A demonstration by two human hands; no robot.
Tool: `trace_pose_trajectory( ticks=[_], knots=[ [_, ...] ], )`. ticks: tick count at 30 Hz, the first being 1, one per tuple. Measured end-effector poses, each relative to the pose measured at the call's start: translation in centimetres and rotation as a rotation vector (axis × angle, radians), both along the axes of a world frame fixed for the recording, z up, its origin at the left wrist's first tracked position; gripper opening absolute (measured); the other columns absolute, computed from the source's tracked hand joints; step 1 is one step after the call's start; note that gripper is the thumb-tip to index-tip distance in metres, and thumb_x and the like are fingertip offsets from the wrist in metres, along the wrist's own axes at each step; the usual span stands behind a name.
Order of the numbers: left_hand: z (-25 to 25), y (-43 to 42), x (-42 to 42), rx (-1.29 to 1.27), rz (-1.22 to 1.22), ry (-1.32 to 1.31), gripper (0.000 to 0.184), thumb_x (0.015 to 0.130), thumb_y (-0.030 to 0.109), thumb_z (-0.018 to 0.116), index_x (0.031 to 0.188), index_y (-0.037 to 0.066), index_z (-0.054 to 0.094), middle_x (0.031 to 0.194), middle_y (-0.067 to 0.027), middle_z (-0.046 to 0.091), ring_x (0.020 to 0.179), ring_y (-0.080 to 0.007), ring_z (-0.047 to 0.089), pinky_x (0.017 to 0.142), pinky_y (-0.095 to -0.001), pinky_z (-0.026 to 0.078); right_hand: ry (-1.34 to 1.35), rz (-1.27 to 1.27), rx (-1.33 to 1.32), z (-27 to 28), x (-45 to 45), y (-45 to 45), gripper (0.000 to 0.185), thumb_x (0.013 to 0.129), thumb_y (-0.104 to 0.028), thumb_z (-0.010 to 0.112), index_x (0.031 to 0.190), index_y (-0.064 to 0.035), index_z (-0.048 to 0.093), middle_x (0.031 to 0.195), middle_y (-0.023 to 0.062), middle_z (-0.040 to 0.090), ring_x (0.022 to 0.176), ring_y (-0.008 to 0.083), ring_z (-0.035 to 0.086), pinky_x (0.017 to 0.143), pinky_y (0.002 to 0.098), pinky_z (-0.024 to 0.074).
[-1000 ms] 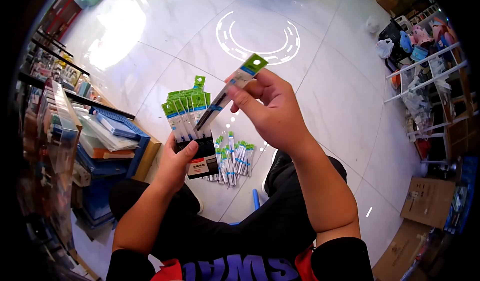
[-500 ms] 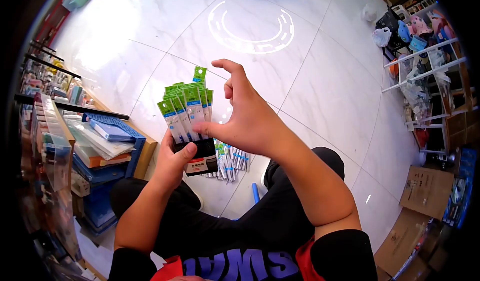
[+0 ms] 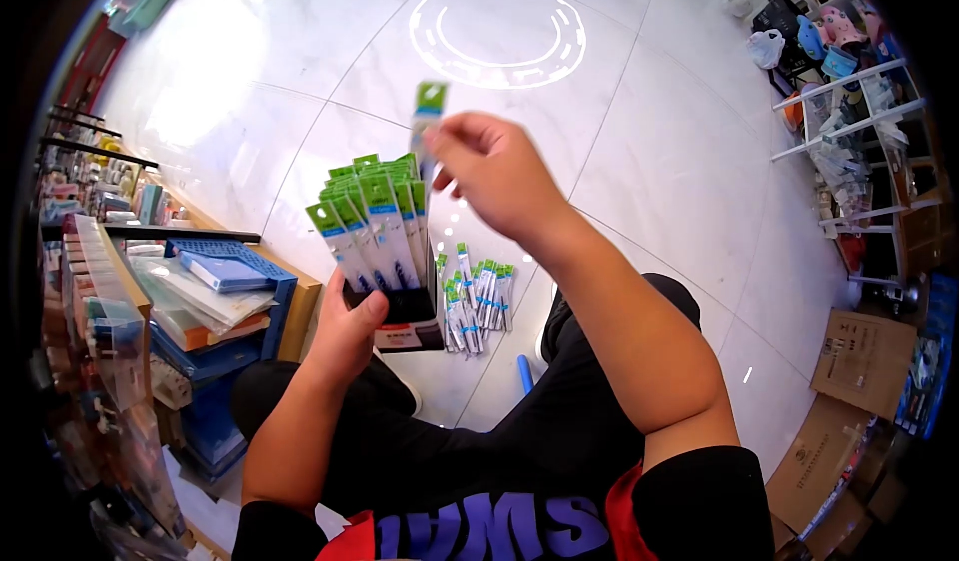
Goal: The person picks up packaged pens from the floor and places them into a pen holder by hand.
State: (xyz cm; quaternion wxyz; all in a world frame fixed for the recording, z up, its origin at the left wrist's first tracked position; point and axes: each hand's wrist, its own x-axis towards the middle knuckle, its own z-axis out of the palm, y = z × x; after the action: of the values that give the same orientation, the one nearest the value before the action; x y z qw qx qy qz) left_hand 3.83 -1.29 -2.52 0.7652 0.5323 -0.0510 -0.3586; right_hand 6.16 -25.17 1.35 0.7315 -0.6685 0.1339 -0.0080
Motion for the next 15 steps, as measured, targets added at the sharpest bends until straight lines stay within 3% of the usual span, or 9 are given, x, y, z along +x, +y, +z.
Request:
trace_pose_trajectory(
  ticks=[5,6,11,12,15],
  knots=[
    [-0.1,-1.1,0.5,0.101,0.131,-0.001,0.066,0.088,0.032,0.082,0.135,0.001,0.048,0.122,-0.0123,0.064,0.111,-0.0197,0.063,0.099,-0.0349,0.050,-0.462,-0.365,-0.168,1.4,0.6,-3.2,0.019,0.103,-0.020,0.062,0.107,-0.0013,0.065,0.087,0.0026,0.069,0.077,0.0089,0.062,0.070,0.0231,0.0476],
    [-0.2,-1.1,0.6,0.111,0.143,0.025,0.066,0.088,0.033,0.082,0.134,0.001,0.049,0.121,-0.0123,0.065,0.110,-0.0194,0.063,0.098,-0.0345,0.050,-0.492,-0.373,-0.161,2.2,0.3,-3.3,0.019,0.105,-0.018,0.058,0.112,-0.0017,0.063,0.092,0.0048,0.068,0.080,0.0108,0.060,0.078,0.0268,0.0494],
    [-0.2,-1.5,0.5,0.141,0.162,0.082,0.066,0.087,0.035,0.082,0.133,0.000,0.049,0.118,-0.0121,0.065,0.107,-0.0183,0.064,0.095,-0.0335,0.052,-0.469,-0.213,-0.012,2.6,-0.9,-2.4,0.022,0.104,-0.016,0.060,0.119,-0.0004,0.059,0.094,0.0071,0.070,0.080,0.0122,0.061,0.079,0.0269,0.0489],
    [-0.1,-1.5,0.4,0.150,0.156,0.082,0.066,0.087,0.035,0.082,0.133,0.000,0.049,0.118,-0.0120,0.065,0.107,-0.0183,0.064,0.095,-0.0336,0.052,-0.460,-0.186,0.003,2.3,-1.0,-2.0,0.023,0.100,-0.015,0.067,0.115,0.0001,0.059,0.091,0.0060,0.072,0.082,0.0110,0.064,0.074,0.0242,0.0475],
    [-0.2,-1.6,0.0,0.130,0.144,0.067,0.068,0.087,0.035,0.083,0.134,0.000,0.049,0.118,-0.0119,0.065,0.107,-0.0188,0.064,0.096,-0.0347,0.052,-0.465,-0.069,-0.115,2.2,-1.7,-0.3,0.021,0.098,-0.014,0.069,0.113,-0.0004,0.062,0.091,0.0048,0.073,0.082,0.0071,0.062,0.077,0.0235,0.0457]
  ],
)
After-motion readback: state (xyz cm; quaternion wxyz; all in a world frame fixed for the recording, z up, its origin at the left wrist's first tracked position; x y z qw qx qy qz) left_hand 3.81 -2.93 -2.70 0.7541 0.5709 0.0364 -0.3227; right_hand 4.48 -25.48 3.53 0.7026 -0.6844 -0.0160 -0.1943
